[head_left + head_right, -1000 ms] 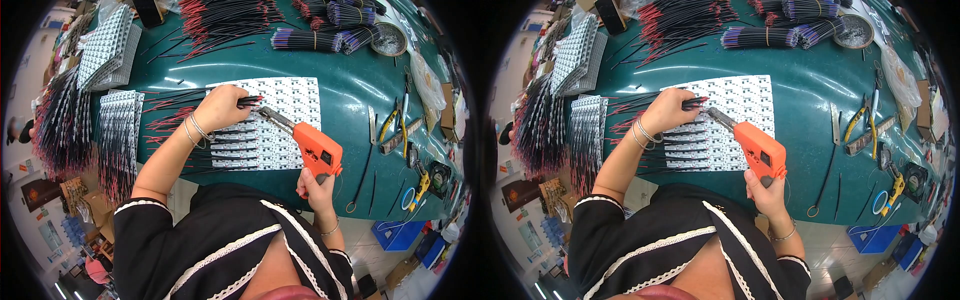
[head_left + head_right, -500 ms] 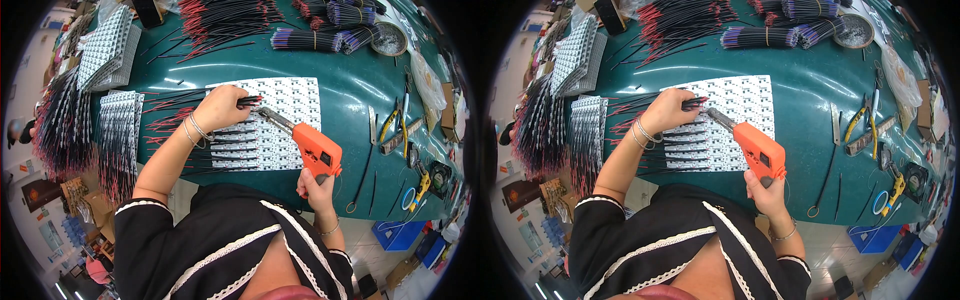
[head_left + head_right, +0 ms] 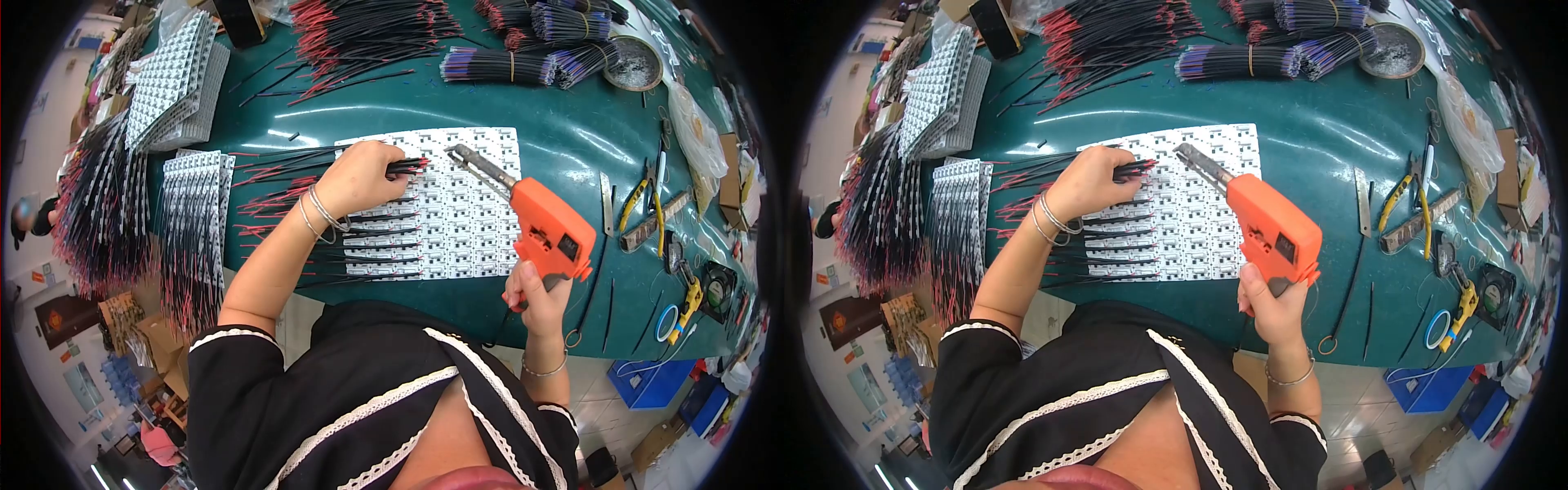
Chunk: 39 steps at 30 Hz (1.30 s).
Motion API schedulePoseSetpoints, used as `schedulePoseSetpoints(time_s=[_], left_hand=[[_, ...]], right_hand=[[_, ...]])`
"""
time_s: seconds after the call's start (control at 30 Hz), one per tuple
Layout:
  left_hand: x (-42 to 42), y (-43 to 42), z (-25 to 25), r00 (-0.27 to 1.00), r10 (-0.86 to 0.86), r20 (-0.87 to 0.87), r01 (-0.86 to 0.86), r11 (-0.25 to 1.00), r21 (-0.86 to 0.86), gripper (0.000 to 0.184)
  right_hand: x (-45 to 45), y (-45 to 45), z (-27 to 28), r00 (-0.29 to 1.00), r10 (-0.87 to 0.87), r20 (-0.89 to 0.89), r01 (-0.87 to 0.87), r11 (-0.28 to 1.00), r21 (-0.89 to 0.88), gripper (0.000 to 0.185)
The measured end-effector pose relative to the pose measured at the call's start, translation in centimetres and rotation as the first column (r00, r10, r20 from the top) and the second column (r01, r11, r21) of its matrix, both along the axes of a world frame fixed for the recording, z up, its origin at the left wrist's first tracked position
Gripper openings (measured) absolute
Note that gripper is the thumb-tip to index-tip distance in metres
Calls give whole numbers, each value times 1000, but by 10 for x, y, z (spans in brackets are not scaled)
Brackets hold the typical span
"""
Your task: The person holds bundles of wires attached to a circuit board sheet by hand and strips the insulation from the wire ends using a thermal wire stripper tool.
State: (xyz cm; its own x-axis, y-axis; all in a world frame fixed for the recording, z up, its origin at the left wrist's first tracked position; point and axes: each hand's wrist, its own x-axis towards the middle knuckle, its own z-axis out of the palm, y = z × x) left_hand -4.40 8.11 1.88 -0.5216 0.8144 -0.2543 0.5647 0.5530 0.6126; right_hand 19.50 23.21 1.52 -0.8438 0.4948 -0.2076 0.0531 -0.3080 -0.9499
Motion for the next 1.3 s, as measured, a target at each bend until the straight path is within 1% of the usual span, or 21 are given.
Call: schedulePoseSetpoints(time_s=[0.13, 0.17, 0.27, 0.3, 0.4, 0.43, 0.53, 0.63, 0.73, 0.83, 0.93, 1.03, 1.23, 1.3], left_hand=[[-2, -4, 0, 999, -13, 45, 11, 999, 41, 21], [-3, -6, 0, 993, 7, 120, -10, 1000, 26, 21], [-7, -11, -10, 967, 93, 237, -125, 984, 126, 18], [-8, -12, -7, 984, 67, 165, -90, 987, 132, 17], [-11, -13, -12, 991, 54, -125, -19, 963, 267, 16], [-10, -11, -6, 994, 97, -54, -86, 980, 177, 17], [-9, -8, -8, 965, 209, 157, -246, 929, 277, 22], [-9, -9, -9, 962, 248, 113, -270, 923, 273, 21], [-5, -7, 4, 970, 243, -11, -236, 953, 189, 19], [-1, -7, 5, 972, 223, -76, -210, 966, 153, 18], [-1, -8, -1, 978, 208, -20, -203, 969, 138, 19], [1, -9, -11, 977, 213, 13, -210, 950, 233, 19], [2, -6, -12, 977, 212, 10, -211, 965, 153, 18], [3, -6, -14, 977, 214, -12, -210, 966, 153, 18]], right_hand=[[-16, 8, 5, 999, 16, -34, -15, 1000, 24, 30], [-19, 9, 6, 999, 22, -32, -21, 999, 30, 29], [-23, 11, 1, 998, 37, -43, -36, 999, 29, 28], [-24, 11, 0, 999, 39, -37, -38, 999, 25, 28], [-25, 11, -1, 999, 43, -30, -43, 999, 15, 29], [-25, 12, -1, 998, 44, -36, -44, 999, 13, 29], [-23, 12, 0, 999, 33, -39, -33, 999, -4, 30], [-22, 10, 0, 999, 37, -9, -37, 999, -4, 32], [-20, 8, -1, 998, 58, 3, -58, 998, -12, 33], [-19, 5, -4, 998, 55, 5, -55, 998, -10, 32], [-17, 2, -3, 998, 63, 23, -63, 998, -2, 30], [-15, 0, -6, 996, 81, 48, -81, 997, -4, 27], [-14, -2, -7, 989, 131, 66, -131, 991, -8, 22], [-14, -2, -9, 989, 133, 69, -133, 991, -3, 21]])
